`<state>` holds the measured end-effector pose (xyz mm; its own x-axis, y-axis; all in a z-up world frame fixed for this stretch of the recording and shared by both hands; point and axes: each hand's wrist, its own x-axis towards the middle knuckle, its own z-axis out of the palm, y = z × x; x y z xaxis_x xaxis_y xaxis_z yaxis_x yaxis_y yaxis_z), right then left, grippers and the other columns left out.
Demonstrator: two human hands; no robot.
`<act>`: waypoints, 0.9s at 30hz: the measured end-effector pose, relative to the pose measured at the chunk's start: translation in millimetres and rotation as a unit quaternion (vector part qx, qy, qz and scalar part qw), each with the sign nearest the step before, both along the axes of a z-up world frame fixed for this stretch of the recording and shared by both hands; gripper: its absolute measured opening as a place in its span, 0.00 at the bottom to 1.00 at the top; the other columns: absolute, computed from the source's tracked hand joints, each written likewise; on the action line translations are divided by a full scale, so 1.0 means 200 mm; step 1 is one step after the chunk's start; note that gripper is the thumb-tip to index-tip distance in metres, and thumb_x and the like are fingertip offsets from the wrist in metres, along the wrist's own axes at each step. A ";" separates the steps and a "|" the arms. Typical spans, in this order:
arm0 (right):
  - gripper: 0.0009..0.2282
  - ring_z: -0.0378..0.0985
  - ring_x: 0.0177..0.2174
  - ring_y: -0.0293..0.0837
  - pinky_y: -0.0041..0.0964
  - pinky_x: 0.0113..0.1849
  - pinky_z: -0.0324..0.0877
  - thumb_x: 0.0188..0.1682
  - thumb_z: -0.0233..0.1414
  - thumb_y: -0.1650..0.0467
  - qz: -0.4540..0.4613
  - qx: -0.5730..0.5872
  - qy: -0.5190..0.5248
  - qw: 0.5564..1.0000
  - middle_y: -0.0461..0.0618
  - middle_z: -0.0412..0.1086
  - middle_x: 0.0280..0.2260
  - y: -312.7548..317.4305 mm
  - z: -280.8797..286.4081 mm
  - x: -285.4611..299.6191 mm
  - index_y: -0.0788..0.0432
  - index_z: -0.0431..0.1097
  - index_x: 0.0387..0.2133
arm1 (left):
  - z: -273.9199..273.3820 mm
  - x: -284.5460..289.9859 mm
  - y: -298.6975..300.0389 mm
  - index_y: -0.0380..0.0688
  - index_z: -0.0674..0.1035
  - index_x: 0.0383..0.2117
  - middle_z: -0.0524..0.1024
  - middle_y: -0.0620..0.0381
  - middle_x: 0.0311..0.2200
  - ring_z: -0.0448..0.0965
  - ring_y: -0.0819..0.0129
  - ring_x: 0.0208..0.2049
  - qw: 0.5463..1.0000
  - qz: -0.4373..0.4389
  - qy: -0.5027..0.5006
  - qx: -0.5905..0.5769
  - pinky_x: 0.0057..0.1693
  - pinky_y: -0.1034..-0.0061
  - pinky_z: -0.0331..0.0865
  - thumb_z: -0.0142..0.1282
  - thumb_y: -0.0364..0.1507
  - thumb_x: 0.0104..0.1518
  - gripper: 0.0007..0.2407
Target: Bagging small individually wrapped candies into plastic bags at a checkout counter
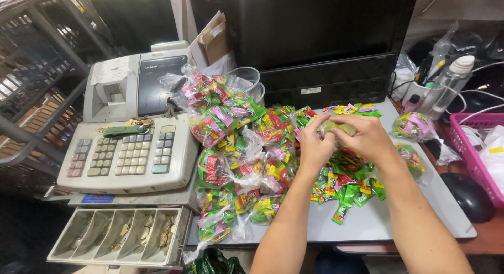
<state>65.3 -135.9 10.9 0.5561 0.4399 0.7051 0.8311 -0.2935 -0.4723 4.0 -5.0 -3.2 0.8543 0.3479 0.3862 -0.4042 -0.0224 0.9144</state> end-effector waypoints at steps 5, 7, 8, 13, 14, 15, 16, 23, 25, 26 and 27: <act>0.06 0.80 0.32 0.41 0.31 0.29 0.75 0.51 0.63 0.74 -0.079 0.133 0.031 0.987 0.48 0.79 0.35 -0.07 -0.08 0.10 0.53 0.80 0.39 | 0.02 -0.05 0.02 0.23 0.72 0.55 0.65 0.30 0.59 0.83 0.44 0.30 0.999 -0.012 0.010 -0.046 0.28 0.74 0.80 0.44 0.13 0.50 0.21; 0.06 0.80 0.34 0.42 0.32 0.30 0.76 0.53 0.60 0.78 -0.094 0.188 0.062 0.976 0.51 0.78 0.36 -0.13 -0.14 0.17 0.59 0.79 0.41 | 0.02 -0.05 0.02 0.22 0.70 0.57 0.63 0.30 0.61 0.83 0.47 0.28 0.997 -0.018 0.015 -0.079 0.28 0.77 0.80 0.43 0.13 0.51 0.23; 0.13 0.78 0.42 0.54 0.46 0.40 0.73 0.51 0.59 0.71 -0.159 0.011 0.095 0.983 0.58 0.77 0.41 -0.16 -0.20 0.22 0.56 0.75 0.50 | 0.03 -0.04 0.02 0.23 0.69 0.59 0.64 0.32 0.61 0.83 0.47 0.27 0.994 -0.027 0.035 -0.101 0.28 0.76 0.81 0.43 0.14 0.52 0.23; 0.29 0.75 0.54 0.64 0.60 0.55 0.69 0.46 0.62 0.63 -0.172 -0.302 0.289 0.892 0.67 0.75 0.50 -0.07 -0.17 0.14 0.56 0.66 0.62 | -0.05 0.03 0.01 0.33 0.67 0.64 0.78 0.34 0.32 0.83 0.50 0.25 0.983 -0.065 0.092 -0.145 0.29 0.75 0.84 0.46 0.16 0.55 0.25; 0.27 0.75 0.53 0.65 0.60 0.55 0.69 0.46 0.61 0.61 -0.183 -0.313 0.274 0.891 0.66 0.75 0.50 -0.06 -0.16 0.14 0.57 0.68 0.59 | -0.08 0.07 0.00 0.34 0.67 0.64 0.79 0.35 0.30 0.84 0.53 0.26 0.976 -0.078 0.094 -0.179 0.31 0.76 0.84 0.46 0.16 0.56 0.25; 0.26 0.75 0.53 0.66 0.60 0.55 0.69 0.46 0.60 0.59 -0.194 -0.323 0.259 0.889 0.64 0.76 0.50 -0.05 -0.14 0.14 0.58 0.70 0.57 | -0.10 0.12 0.00 0.35 0.67 0.65 0.79 0.37 0.28 0.85 0.56 0.27 0.968 -0.091 0.096 -0.213 0.32 0.77 0.84 0.47 0.17 0.57 0.25; 0.26 0.75 0.53 0.66 0.60 0.55 0.69 0.46 0.60 0.59 -0.196 -0.321 0.253 0.891 0.64 0.76 0.50 -0.04 -0.19 0.19 0.58 0.70 0.57 | -0.06 0.12 0.00 0.35 0.67 0.65 0.79 0.37 0.28 0.85 0.56 0.27 0.969 -0.092 0.090 -0.210 0.32 0.77 0.84 0.47 0.17 0.57 0.25; 0.17 0.79 0.46 0.66 0.60 0.51 0.72 0.42 0.56 0.68 -0.157 -0.237 0.231 0.931 0.66 0.78 0.40 -0.02 -0.26 0.29 0.63 0.76 0.44 | 0.00 0.08 0.02 0.36 0.66 0.66 0.80 0.41 0.24 0.84 0.66 0.22 0.973 -0.099 0.046 -0.205 0.29 0.78 0.82 0.50 0.17 0.57 0.26; 0.19 0.78 0.46 0.69 0.64 0.50 0.71 0.41 0.57 0.67 -0.125 -0.192 0.243 0.943 0.67 0.78 0.40 -0.04 -0.36 0.33 0.61 0.75 0.46 | -0.06 0.06 0.05 0.35 0.66 0.66 0.81 0.41 0.25 0.84 0.67 0.22 0.976 -0.075 0.065 -0.193 0.30 0.78 0.81 0.50 0.16 0.58 0.26; 0.19 0.79 0.44 0.64 0.60 0.48 0.72 0.40 0.60 0.65 -0.137 -0.186 0.227 0.946 0.62 0.79 0.37 -0.05 -0.40 0.37 0.56 0.75 0.45 | -0.09 0.09 0.06 0.36 0.65 0.66 0.81 0.42 0.24 0.84 0.67 0.22 0.976 -0.076 0.059 -0.196 0.29 0.79 0.81 0.50 0.17 0.58 0.26; 0.19 0.81 0.42 0.59 0.57 0.47 0.74 0.38 0.62 0.62 -0.149 -0.179 0.210 0.949 0.56 0.79 0.34 -0.06 -0.45 0.41 0.51 0.74 0.44 | -0.13 0.12 0.08 0.37 0.64 0.66 0.80 0.43 0.23 0.84 0.66 0.22 0.975 -0.078 0.054 -0.199 0.28 0.80 0.80 0.51 0.18 0.59 0.26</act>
